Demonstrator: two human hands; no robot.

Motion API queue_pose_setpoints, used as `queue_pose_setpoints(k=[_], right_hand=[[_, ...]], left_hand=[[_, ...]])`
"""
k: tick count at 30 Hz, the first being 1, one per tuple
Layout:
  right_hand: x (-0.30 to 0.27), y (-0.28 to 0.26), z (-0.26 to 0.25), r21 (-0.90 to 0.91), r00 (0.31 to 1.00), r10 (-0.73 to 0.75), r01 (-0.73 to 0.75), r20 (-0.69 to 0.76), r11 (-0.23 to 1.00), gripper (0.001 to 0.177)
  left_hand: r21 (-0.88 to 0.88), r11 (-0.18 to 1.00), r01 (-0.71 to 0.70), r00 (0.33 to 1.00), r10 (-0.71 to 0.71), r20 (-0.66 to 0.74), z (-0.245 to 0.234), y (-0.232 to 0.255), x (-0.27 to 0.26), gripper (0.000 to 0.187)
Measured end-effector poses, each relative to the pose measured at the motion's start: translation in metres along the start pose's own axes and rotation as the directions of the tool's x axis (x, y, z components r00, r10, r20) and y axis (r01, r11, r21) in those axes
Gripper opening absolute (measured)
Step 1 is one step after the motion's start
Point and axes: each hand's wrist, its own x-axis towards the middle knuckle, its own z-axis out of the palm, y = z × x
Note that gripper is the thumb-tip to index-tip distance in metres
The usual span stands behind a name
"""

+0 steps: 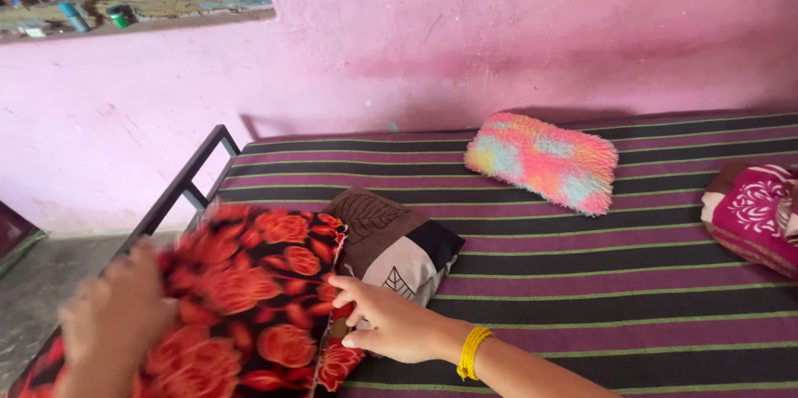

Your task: The person sits on a bed and makes two pillows by hand. They first insert a pillow insert into a red and black floral cover, then insert another pillow into a brown floral cover, smoothing and adjusting the fabric to fit.

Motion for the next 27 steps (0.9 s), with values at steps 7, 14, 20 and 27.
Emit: queue_pose_setpoints(k=[7,14,20,27], right_hand=[[-0.071,0.012,-0.06,-0.225,0.989,0.073,-0.101,-0.128,0.969,0.056],[-0.195,0.032,-0.148,-0.319,0.911,0.132,-0.268,-0.391,0.909,0.015],[-0.338,0.069,-0.23,-0.445,0.758,0.116,-0.492,-0.642,0.748,0.019],[-0.555,0.132,-0.289,-0.435,0.521,0.454,-0.853,-0.723,0.288,0.075]], left_hand=[[-0.228,0.918,-0.326,0.876,0.384,0.293,0.014,0.173,-0.03,0.089],[-0.256,0.381,-0.888,0.401,0.915,-0.03,-0.041,0.394,-0.13,0.076],[-0.294,0.177,-0.939,0.237,0.954,-0.184,-0.094,0.528,-0.2,0.037],[-0.284,-0.043,-0.958,0.011,0.983,-0.185,-0.126,0.642,-0.292,0.046]])
